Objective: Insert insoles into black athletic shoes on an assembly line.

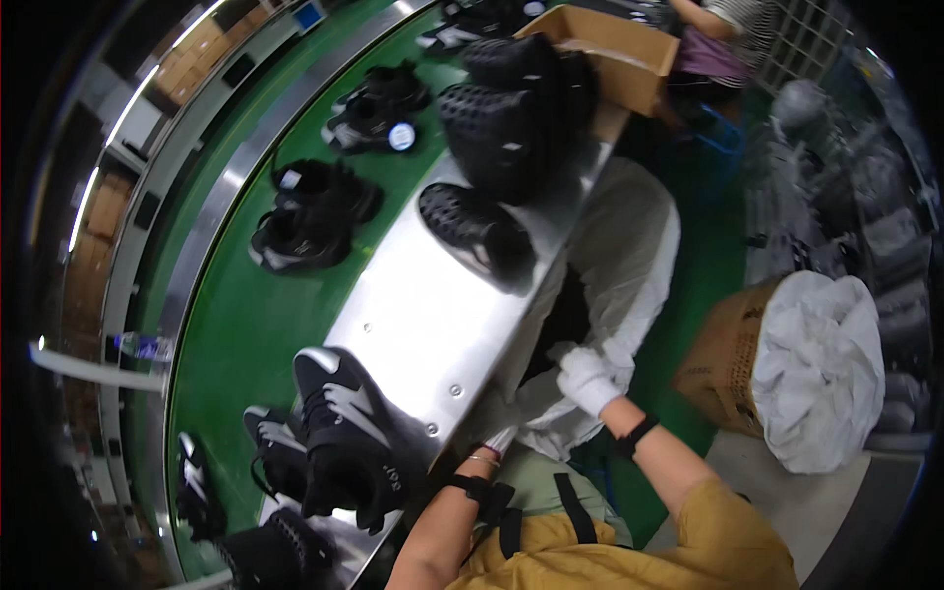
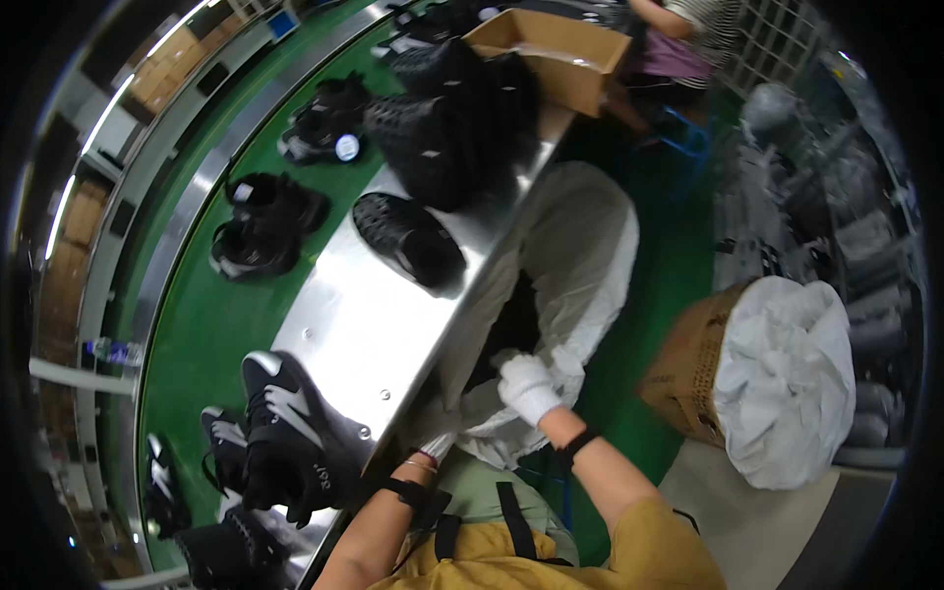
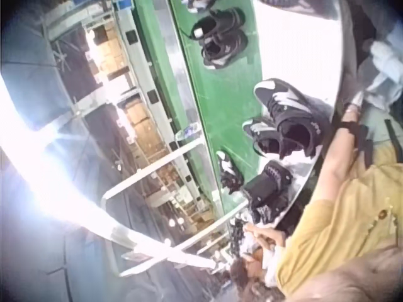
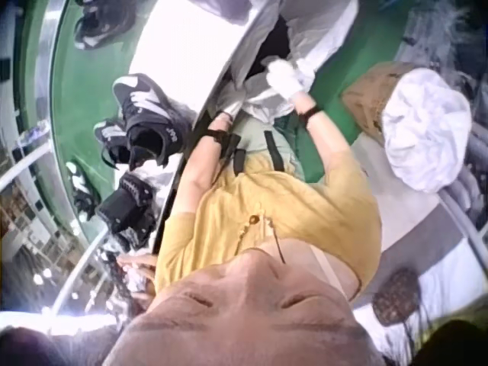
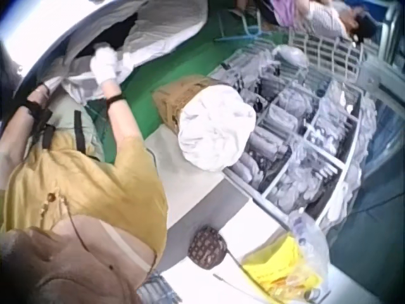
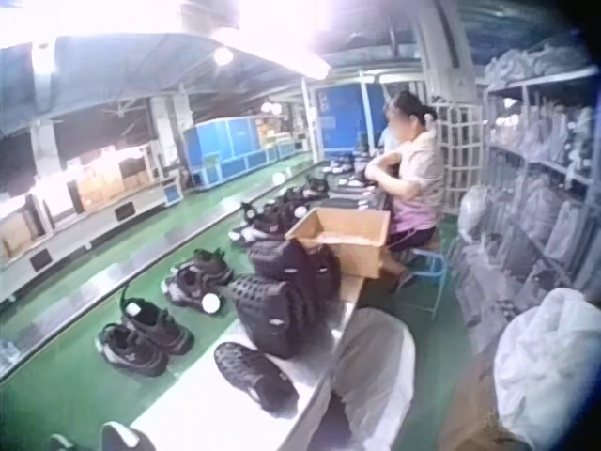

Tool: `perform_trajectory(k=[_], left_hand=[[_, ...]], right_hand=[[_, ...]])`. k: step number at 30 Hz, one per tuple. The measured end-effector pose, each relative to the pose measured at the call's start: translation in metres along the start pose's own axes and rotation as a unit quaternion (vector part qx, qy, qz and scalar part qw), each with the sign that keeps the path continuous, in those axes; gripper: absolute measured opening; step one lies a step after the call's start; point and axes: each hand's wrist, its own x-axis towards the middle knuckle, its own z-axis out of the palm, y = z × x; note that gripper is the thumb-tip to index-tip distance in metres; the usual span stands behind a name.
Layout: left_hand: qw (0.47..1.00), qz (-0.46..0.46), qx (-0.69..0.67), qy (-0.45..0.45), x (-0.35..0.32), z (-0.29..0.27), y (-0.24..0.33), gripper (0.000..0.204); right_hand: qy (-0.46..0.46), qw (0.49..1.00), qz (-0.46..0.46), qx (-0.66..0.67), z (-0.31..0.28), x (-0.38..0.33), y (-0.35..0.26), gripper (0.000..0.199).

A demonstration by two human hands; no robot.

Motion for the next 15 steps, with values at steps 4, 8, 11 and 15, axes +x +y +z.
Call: perform_trajectory(k=[4, 8, 11, 15], left_hand=[[0.980, -0.039, 0.079, 0.179, 0.016, -0.039, 0.057, 0.045], [0.994, 0.050, -0.018, 0.092, 0.006, -0.075, 0.077, 0.052], [0.980, -0.008, 0.074, 0.183, -0.004, -0.049, 0.043, 0.054], [0.992, -0.122, 0.027, -0.013, -0.077, -0.105, 0.065, 0.049]], right_hand=[[-0.078, 0.995, -0.022, -0.061, 0.041, 0.004, 0.029, 0.027], [-0.262, 0.959, -0.107, -0.010, 0.087, -0.050, 0.061, 0.027], [-0.218, 0.969, -0.083, -0.076, 0.046, -0.017, 0.021, 0.027], [-0.048, 0.990, 0.074, -0.111, 0.014, 0.050, -0.018, 0.036]])
